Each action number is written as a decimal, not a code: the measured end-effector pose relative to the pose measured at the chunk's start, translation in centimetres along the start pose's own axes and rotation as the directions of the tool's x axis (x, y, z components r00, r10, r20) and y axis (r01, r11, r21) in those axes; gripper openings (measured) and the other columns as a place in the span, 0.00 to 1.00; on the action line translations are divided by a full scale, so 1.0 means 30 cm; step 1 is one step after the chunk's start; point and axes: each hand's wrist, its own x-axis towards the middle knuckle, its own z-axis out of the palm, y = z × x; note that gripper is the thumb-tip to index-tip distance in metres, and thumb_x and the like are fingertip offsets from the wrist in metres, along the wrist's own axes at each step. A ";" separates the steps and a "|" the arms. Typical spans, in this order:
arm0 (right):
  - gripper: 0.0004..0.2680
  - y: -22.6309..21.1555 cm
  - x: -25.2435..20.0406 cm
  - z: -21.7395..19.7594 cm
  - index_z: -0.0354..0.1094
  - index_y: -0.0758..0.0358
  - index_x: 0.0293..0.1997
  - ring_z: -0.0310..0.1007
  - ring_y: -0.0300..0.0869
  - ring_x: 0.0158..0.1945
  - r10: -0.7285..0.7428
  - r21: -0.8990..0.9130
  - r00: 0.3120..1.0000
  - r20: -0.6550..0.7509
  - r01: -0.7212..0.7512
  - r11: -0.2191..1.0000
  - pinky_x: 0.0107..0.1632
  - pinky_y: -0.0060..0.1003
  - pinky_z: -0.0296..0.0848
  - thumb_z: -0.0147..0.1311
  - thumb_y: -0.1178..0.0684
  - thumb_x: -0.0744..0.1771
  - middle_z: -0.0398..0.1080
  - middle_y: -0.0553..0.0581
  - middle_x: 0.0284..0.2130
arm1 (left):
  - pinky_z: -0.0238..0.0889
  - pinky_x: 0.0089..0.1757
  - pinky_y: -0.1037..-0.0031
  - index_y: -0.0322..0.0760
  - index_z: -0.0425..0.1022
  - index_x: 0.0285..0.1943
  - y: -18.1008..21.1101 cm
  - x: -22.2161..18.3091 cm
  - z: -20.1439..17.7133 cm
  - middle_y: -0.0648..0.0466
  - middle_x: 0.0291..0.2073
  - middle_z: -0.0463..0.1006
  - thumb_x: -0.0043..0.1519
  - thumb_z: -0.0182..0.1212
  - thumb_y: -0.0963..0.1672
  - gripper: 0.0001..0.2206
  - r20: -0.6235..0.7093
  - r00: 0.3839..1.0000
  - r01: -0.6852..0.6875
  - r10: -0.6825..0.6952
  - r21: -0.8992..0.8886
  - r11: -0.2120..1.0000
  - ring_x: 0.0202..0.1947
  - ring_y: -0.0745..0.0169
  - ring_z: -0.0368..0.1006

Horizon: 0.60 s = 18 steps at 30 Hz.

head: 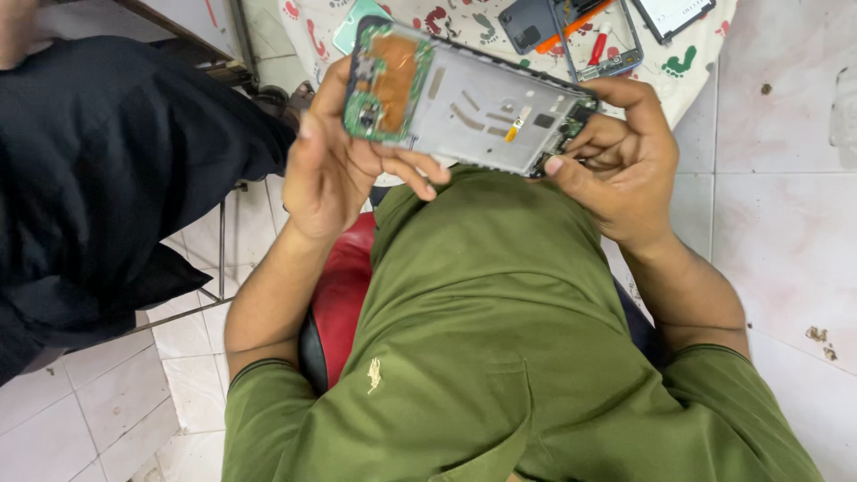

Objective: The person handles a disassembled smartphone and a replacement screen assembly. They peel protective films from the screen, connect a ribbon cable to the motherboard, and reposition components. The person works on a table with other phone parts and tools nearby.

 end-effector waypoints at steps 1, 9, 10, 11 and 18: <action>0.23 0.005 -0.004 0.007 0.51 0.69 0.68 0.78 0.49 0.46 -0.098 -0.096 0.995 -0.008 0.097 0.991 0.55 0.33 0.80 0.64 0.62 0.69 0.75 0.64 0.43 | 0.76 0.47 0.47 0.42 0.37 0.82 0.000 0.008 0.010 0.32 0.75 0.54 0.67 0.51 0.62 0.43 -0.031 0.998 -0.046 0.049 0.088 0.995 0.54 0.32 0.75; 0.11 -0.005 0.057 0.072 0.72 0.63 0.46 0.79 0.51 0.46 -0.593 -0.589 0.536 0.601 0.798 0.125 0.46 0.42 0.77 0.69 0.66 0.63 0.75 0.59 0.44 | 0.59 0.67 0.62 0.53 0.32 0.85 -0.087 0.090 0.033 0.42 0.76 0.55 0.74 0.33 0.62 0.34 -0.140 0.972 -0.188 0.187 0.007 0.982 0.70 0.57 0.62; 0.11 -0.010 0.067 0.089 0.74 0.62 0.47 0.79 0.51 0.46 -0.579 -0.570 0.523 0.626 0.813 0.117 0.46 0.42 0.77 0.69 0.65 0.63 0.74 0.58 0.44 | 0.59 0.68 0.64 0.53 0.32 0.86 -0.095 0.097 0.022 0.41 0.76 0.56 0.74 0.30 0.62 0.34 -0.171 0.973 -0.173 0.155 -0.100 0.980 0.71 0.58 0.62; 0.12 -0.012 0.080 0.108 0.75 0.61 0.48 0.78 0.50 0.46 -0.563 -0.552 0.510 0.651 0.827 0.111 0.47 0.42 0.77 0.69 0.65 0.63 0.74 0.57 0.44 | 0.61 0.67 0.64 0.54 0.32 0.87 -0.105 0.103 0.008 0.39 0.75 0.58 0.71 0.26 0.62 0.36 -0.196 0.975 -0.152 0.109 -0.221 0.963 0.70 0.56 0.64; 0.09 0.019 0.135 0.105 0.76 0.60 0.48 0.74 0.51 0.51 -0.396 -0.485 0.577 0.714 0.816 0.314 0.53 0.47 0.74 0.68 0.58 0.65 0.74 0.57 0.46 | 0.67 0.63 0.55 0.47 0.44 0.82 -0.196 0.138 -0.106 0.41 0.71 0.65 0.74 0.26 0.62 0.33 -0.097 0.979 -0.202 0.179 -0.345 0.917 0.63 0.48 0.71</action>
